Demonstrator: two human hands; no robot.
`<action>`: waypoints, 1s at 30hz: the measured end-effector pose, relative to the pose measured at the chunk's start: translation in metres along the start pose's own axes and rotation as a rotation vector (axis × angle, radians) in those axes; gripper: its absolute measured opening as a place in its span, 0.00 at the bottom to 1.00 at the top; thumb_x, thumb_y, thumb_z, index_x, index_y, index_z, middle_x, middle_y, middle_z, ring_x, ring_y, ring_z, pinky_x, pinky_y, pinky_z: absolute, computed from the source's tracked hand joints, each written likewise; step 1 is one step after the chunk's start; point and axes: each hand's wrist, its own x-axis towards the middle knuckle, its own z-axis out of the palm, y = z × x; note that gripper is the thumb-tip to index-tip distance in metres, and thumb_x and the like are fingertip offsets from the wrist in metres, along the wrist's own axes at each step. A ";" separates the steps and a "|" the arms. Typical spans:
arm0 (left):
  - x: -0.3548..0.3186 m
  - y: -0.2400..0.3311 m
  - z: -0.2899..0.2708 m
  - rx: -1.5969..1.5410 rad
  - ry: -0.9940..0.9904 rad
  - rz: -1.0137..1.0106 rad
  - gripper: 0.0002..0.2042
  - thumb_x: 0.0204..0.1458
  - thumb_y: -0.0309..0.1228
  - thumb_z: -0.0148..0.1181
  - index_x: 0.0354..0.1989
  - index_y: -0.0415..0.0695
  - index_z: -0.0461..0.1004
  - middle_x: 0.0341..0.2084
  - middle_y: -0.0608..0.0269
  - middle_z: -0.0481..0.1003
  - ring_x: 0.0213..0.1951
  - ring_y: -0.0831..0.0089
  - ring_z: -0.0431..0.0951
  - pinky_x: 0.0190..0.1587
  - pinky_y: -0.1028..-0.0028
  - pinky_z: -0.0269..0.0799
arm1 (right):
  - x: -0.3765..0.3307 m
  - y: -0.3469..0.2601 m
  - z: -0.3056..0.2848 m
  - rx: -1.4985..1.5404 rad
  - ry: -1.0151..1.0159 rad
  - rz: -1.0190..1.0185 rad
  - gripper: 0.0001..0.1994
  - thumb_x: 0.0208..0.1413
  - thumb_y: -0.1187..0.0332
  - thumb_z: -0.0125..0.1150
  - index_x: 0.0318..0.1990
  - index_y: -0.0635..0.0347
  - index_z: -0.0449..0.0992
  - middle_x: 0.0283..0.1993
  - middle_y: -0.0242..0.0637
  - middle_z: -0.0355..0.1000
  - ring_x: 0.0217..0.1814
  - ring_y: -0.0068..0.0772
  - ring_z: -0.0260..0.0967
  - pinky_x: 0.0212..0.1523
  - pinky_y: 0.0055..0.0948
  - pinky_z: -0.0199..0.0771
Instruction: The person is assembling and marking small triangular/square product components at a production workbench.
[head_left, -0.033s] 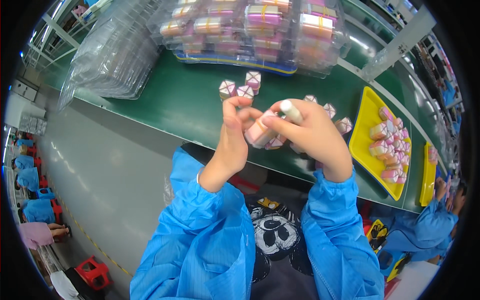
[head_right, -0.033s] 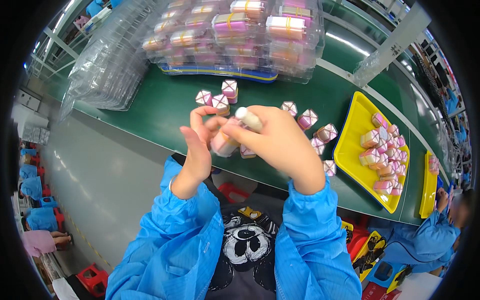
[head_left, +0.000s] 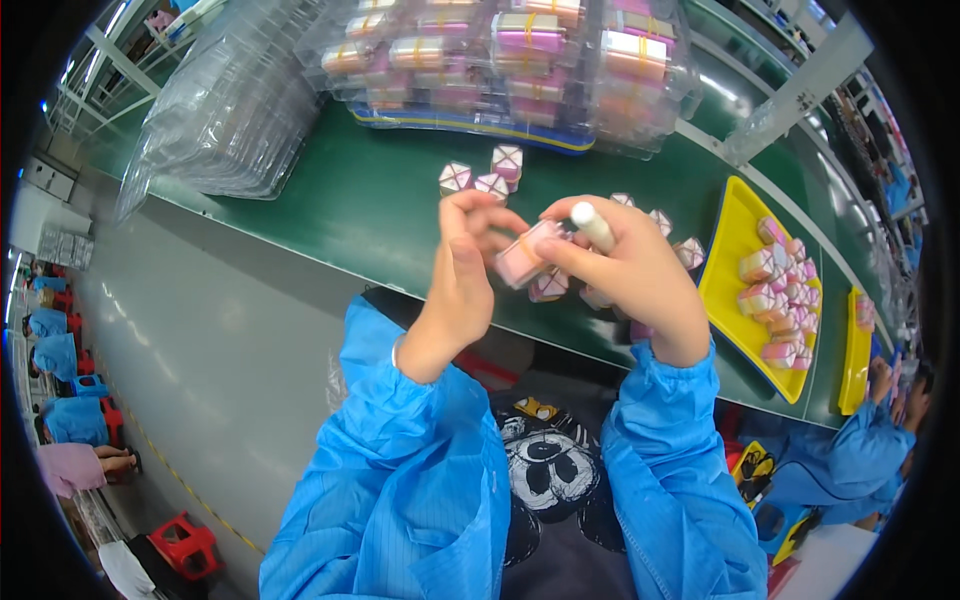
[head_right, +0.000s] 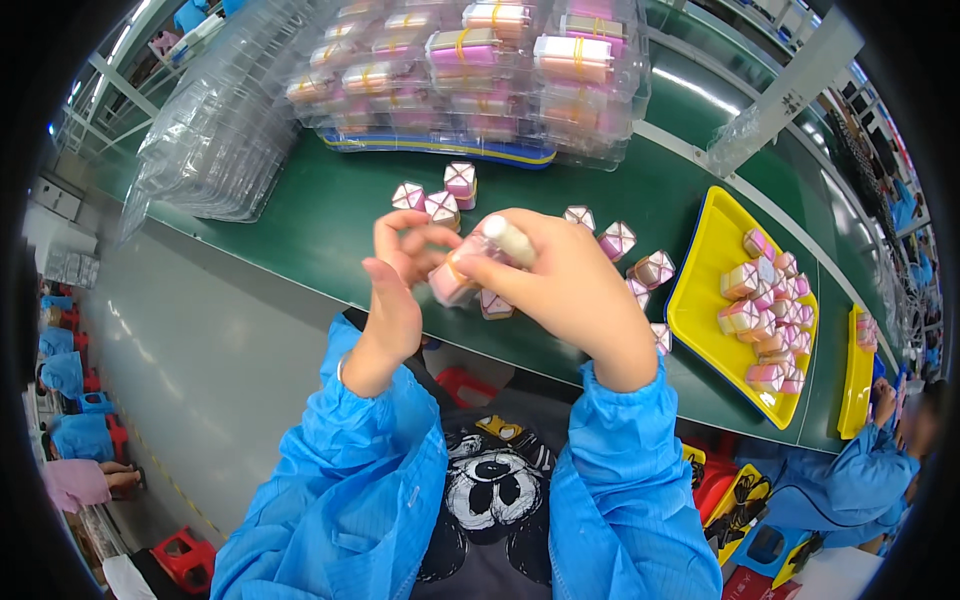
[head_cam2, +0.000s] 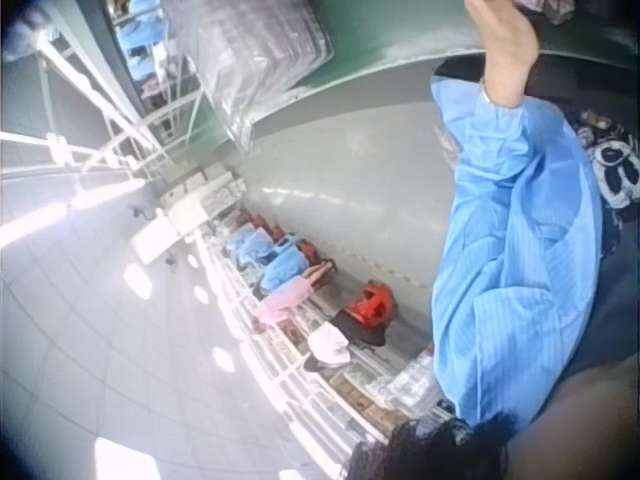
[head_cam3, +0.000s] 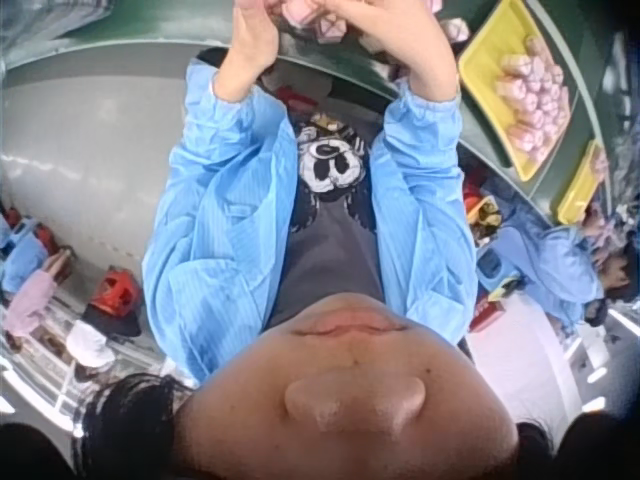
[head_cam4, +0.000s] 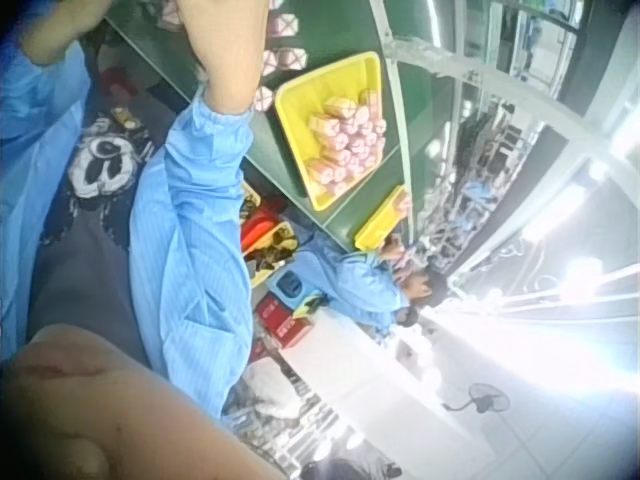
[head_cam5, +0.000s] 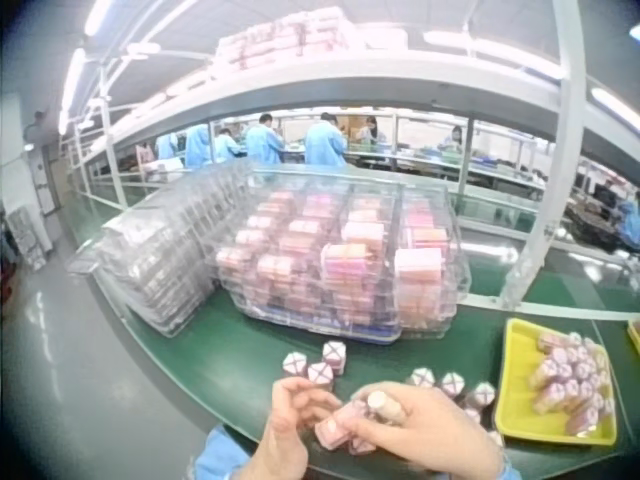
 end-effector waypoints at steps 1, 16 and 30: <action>0.006 -0.005 -0.009 0.125 0.054 0.139 0.33 0.60 0.62 0.36 0.55 0.42 0.61 0.45 0.53 0.74 0.43 0.65 0.77 0.45 0.68 0.71 | 0.001 0.007 -0.006 -0.105 0.033 -0.066 0.16 0.57 0.65 0.65 0.48 0.65 0.75 0.38 0.36 0.77 0.37 0.23 0.74 0.38 0.25 0.75; 0.055 -0.029 -0.033 1.131 -0.066 0.502 0.24 0.41 0.31 0.72 0.50 0.48 0.73 0.43 0.64 0.76 0.57 0.59 0.69 0.60 0.57 0.60 | 0.026 0.050 -0.005 -0.850 0.244 -0.233 0.18 0.52 0.68 0.59 0.53 0.47 0.77 0.49 0.43 0.73 0.44 0.51 0.74 0.44 0.40 0.76; -0.019 -0.021 -0.028 0.508 -0.087 0.081 0.25 0.37 0.27 0.77 0.47 0.40 0.76 0.37 0.57 0.77 0.39 0.64 0.78 0.42 0.71 0.72 | 0.013 0.011 0.024 0.608 0.073 -0.680 0.13 0.65 0.62 0.54 0.45 0.63 0.72 0.29 0.35 0.70 0.17 0.12 0.53 0.18 0.16 0.52</action>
